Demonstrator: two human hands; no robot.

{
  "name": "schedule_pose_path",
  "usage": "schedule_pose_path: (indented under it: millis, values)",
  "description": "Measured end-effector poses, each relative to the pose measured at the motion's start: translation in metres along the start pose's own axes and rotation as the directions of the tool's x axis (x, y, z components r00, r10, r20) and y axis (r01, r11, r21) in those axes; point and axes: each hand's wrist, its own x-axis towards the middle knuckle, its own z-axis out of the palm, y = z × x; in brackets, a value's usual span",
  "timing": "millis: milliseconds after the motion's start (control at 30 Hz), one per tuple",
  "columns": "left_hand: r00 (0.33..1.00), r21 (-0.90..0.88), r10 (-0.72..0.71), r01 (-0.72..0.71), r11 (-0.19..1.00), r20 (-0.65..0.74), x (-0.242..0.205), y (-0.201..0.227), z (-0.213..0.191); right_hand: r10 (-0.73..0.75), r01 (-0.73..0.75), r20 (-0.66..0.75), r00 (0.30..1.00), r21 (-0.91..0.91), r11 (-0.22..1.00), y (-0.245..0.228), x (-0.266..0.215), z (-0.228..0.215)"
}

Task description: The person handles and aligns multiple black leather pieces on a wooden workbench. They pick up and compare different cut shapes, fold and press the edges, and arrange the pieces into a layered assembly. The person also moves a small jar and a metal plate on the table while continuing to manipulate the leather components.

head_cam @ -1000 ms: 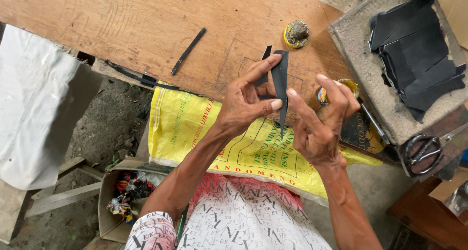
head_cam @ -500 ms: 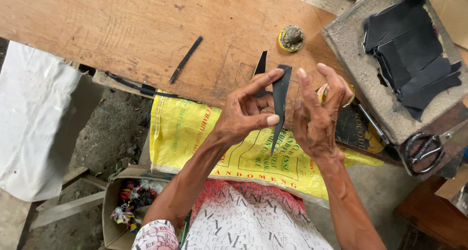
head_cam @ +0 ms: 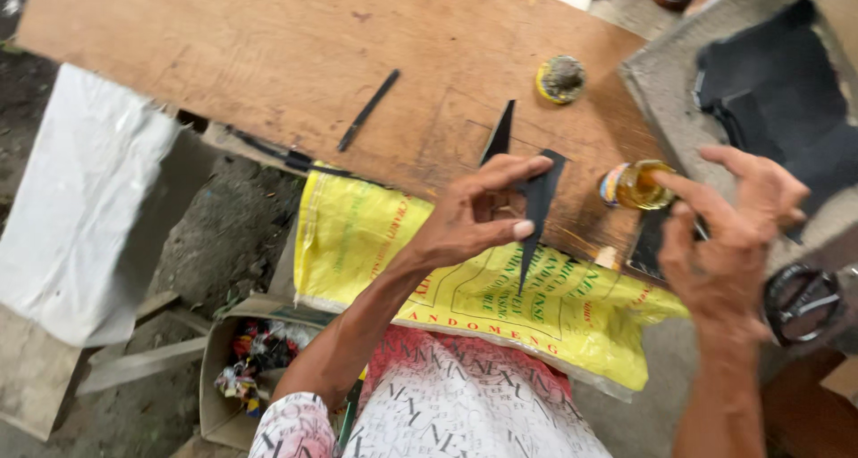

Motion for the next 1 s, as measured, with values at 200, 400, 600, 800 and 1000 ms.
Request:
schedule_pose_path:
  millis: [200, 400, 600, 800, 1000]
  values:
    - [0.895, 0.258, 0.117, -0.002, 0.966, -0.431, 0.014, -0.014, -0.014, -0.044, 0.068, 0.156, 0.987, -0.149, 0.986, 0.063, -0.035, 0.02]
    - [0.754, 0.007, 0.154, -0.195, 0.981, -0.638, 0.01, 0.005, -0.066, -0.044, 0.066, 0.167, 0.985, -0.125, 0.99, 0.057, -0.022, 0.018]
    - [0.782, -0.194, 0.014, -0.173, 0.966, -0.623, 0.003, -0.021, -0.075, -0.051, 0.067, 0.189, 0.981, -0.08, 0.995, 0.066, -0.017, 0.027]
    - [0.864, -0.487, -0.194, -0.065, 0.871, -0.464, 0.006, -0.02, -0.052, -0.059, 0.06, 0.179, 0.982, 0.002, 0.998, 0.056, -0.001, 0.027]
    - [0.932, -0.5, -0.21, 0.037, 0.865, -0.294, 0.005, -0.014, -0.037, -0.036, 0.034, 0.165, 0.986, 0.019, 0.999, 0.069, -0.005, 0.027]
